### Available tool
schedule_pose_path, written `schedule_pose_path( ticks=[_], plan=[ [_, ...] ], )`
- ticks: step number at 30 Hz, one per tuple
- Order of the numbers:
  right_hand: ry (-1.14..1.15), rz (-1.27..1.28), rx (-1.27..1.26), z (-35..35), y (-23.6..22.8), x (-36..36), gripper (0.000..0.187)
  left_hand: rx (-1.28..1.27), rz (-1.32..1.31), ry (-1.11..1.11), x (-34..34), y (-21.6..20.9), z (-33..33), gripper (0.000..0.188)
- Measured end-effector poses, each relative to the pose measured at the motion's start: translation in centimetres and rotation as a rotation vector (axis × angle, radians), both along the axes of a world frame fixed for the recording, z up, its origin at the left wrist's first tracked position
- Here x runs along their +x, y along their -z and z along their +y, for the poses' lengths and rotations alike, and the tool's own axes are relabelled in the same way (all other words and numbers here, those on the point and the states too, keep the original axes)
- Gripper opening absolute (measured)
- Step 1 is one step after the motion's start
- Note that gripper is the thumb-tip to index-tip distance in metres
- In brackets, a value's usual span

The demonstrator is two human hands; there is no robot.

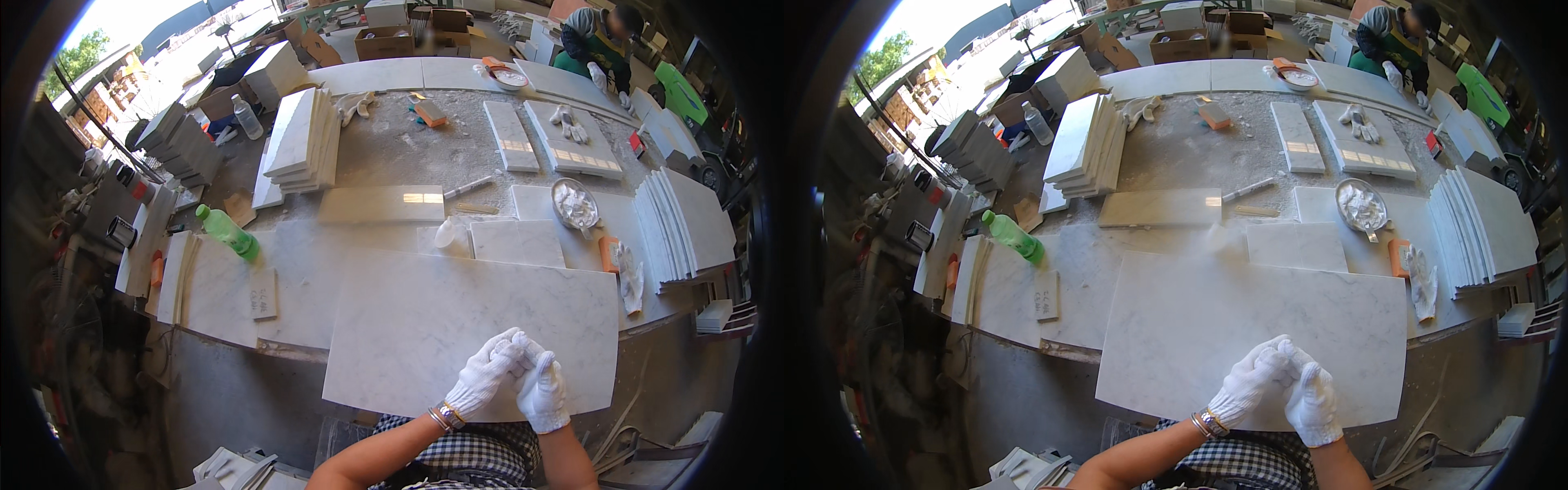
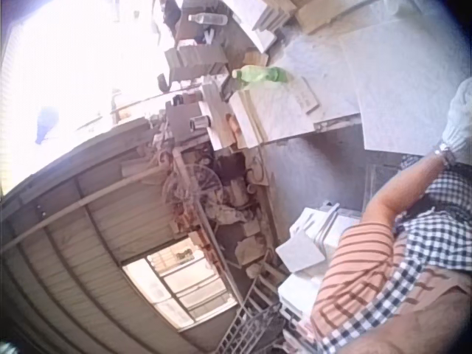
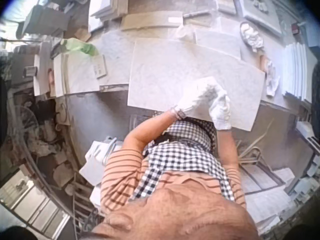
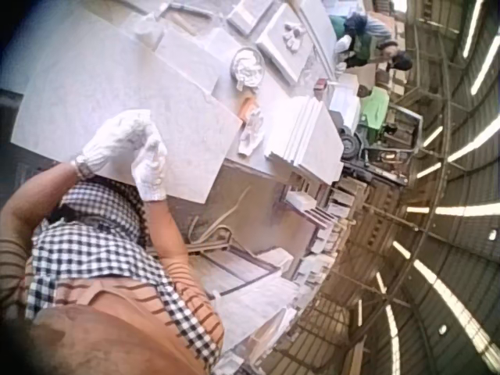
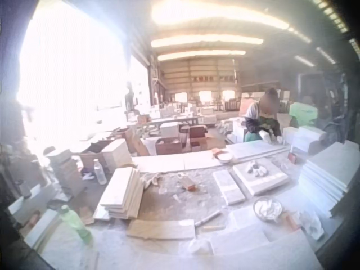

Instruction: The person scrapes a large white stone slab on a workbench using a small metal scraper. They repeatedly scrape the surface, occasionally pause to wipe or reposition the slab, and continue scraping across different areas. The person wears white gloves and a checkered apron.

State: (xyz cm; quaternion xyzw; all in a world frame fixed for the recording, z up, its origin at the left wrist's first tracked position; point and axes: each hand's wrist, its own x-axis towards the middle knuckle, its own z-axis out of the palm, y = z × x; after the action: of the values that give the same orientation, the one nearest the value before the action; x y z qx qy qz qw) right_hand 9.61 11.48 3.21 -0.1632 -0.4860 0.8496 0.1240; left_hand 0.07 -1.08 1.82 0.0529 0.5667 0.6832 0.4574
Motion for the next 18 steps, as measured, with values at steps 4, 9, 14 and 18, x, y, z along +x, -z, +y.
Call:
schedule_pose_path(
  ticks=[4, 9, 14, 18],
  plan=[
    [-0.018, -0.066, -0.253, -2.3, -1.5, 1.5, 0.093, 0.019, -0.16, -0.237, 2.0, 0.3, 0.6, 0.04],
    [-0.102, 0.033, -0.141, -4.6, -4.4, 2.3, 0.082, 0.194, -0.399, -0.449, 1.3, 0.0, 0.8, 0.032],
    [-0.135, -0.083, -0.096, -5.0, -3.8, 7.5, 0.071, 0.203, -0.499, -0.653, -1.3, -0.7, -0.1, 0.021],
    [0.202, -0.688, 0.536, -1.9, 1.4, 21.2, 0.033, 0.044, -0.053, -0.739, -3.6, 0.0, -2.3, 0.024]
  ],
)
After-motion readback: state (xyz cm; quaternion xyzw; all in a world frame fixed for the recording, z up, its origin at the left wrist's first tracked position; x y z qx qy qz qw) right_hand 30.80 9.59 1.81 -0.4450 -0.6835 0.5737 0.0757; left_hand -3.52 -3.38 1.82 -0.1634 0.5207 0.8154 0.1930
